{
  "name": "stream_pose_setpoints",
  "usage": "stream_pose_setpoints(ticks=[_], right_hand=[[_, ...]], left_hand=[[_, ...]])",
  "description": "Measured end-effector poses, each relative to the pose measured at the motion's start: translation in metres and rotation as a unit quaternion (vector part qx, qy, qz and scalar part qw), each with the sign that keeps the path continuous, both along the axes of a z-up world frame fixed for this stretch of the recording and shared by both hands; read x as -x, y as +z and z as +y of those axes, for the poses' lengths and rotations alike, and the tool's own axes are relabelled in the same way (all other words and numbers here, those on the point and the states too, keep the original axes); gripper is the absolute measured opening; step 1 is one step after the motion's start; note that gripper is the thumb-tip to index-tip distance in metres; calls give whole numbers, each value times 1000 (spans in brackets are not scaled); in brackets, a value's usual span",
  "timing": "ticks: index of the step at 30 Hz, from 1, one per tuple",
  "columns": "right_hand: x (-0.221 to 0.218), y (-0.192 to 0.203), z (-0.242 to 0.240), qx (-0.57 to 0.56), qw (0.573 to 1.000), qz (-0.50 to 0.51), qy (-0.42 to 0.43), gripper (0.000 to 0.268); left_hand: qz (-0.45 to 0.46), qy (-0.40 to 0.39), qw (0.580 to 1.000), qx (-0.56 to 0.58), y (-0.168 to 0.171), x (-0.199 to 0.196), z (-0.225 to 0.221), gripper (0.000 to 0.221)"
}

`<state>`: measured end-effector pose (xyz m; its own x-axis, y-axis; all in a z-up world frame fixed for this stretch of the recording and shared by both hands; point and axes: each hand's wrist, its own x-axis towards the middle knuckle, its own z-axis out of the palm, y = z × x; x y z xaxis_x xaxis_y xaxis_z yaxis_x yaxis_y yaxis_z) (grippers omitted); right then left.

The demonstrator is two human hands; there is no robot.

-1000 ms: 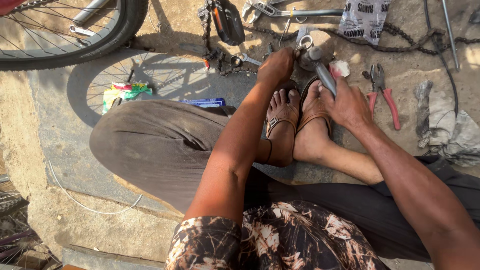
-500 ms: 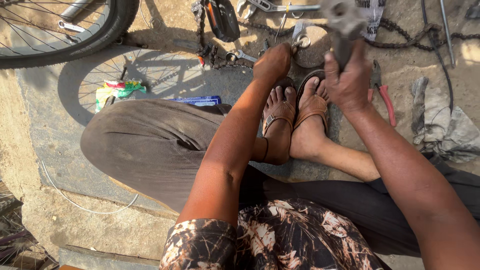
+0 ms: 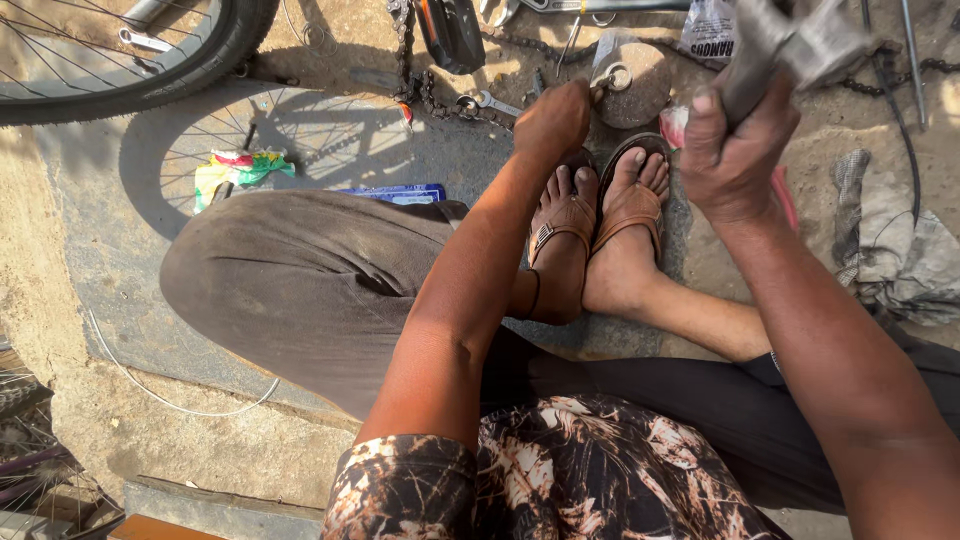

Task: The person repairs a bicycle while sitting on the floor. They handle a bicycle chain, gears, and other mechanical components using pliers, a hammer, and a wrench.

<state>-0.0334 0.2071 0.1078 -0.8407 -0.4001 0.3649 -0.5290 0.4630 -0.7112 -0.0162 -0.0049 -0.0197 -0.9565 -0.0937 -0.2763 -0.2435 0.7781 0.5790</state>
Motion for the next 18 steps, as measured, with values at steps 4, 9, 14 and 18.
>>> stream_pose_setpoints(ticks=[4, 9, 14, 18], right_hand=[[4, -18, -10, -240, 945, -224, -12, 43], [-1, -3, -4, -262, 939, -220, 20, 40], [-7, 7, 5, -183, 970, -157, 7, 43], [-18, 0, 10, -172, 973, -156, -15, 43]], left_hand=[[-89, 12, 996, -27, 15, 9, 1, 37], [-20, 15, 1000, 7, 8, 12, 3, 29], [-57, 7, 998, 25, 5, 4, 5, 31], [-40, -4, 998, 43, 9, 4, 6, 33]])
